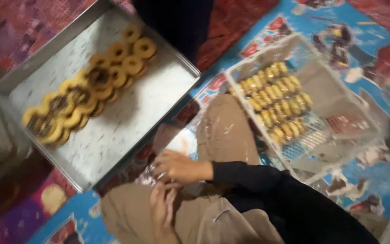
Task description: The person sits on the floor and individually places doughnuts into small clear plastic bags. They pick doughnuts from a metal tray and a white basket, seal each bag, and place the packaged doughnuts into the basket.
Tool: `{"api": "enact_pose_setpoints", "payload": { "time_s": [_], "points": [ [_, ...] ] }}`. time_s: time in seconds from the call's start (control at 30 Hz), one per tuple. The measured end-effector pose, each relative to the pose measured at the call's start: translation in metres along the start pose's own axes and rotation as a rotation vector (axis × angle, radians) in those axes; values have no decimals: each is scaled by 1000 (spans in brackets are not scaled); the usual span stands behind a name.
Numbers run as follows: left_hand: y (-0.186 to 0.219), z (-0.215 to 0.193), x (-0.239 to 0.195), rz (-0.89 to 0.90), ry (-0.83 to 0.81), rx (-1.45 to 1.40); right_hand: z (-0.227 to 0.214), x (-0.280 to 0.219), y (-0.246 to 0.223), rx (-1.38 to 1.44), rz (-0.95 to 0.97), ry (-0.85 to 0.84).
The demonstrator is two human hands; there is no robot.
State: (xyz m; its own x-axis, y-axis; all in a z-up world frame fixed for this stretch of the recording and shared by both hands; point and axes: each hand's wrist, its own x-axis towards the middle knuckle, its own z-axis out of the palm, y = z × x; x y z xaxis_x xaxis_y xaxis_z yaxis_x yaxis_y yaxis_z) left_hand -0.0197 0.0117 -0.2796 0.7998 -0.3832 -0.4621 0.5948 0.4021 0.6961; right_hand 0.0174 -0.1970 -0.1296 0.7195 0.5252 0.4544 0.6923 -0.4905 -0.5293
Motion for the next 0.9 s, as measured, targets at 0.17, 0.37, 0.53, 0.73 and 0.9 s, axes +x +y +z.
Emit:
{"api": "enact_pose_setpoints", "payload": {
  "time_s": [0.17,0.37,0.53,0.73,0.9],
  "points": [
    [-20,-155,-135,-40,344,-48,61,38,-45,786,-226,-347],
    [-59,-169,-237,-19,843,-101,112,-10,4,1136,452,-751],
    [-41,-166,-240,24,929,-6,136,-58,138,-201,666,-427],
    [-27,-148,-253,73,1055,143,178,-61,221,-510,431,-313],
    [52,-113,-214,468,1069,853,180,-45,210,-463,390,-385]
  ]
}}
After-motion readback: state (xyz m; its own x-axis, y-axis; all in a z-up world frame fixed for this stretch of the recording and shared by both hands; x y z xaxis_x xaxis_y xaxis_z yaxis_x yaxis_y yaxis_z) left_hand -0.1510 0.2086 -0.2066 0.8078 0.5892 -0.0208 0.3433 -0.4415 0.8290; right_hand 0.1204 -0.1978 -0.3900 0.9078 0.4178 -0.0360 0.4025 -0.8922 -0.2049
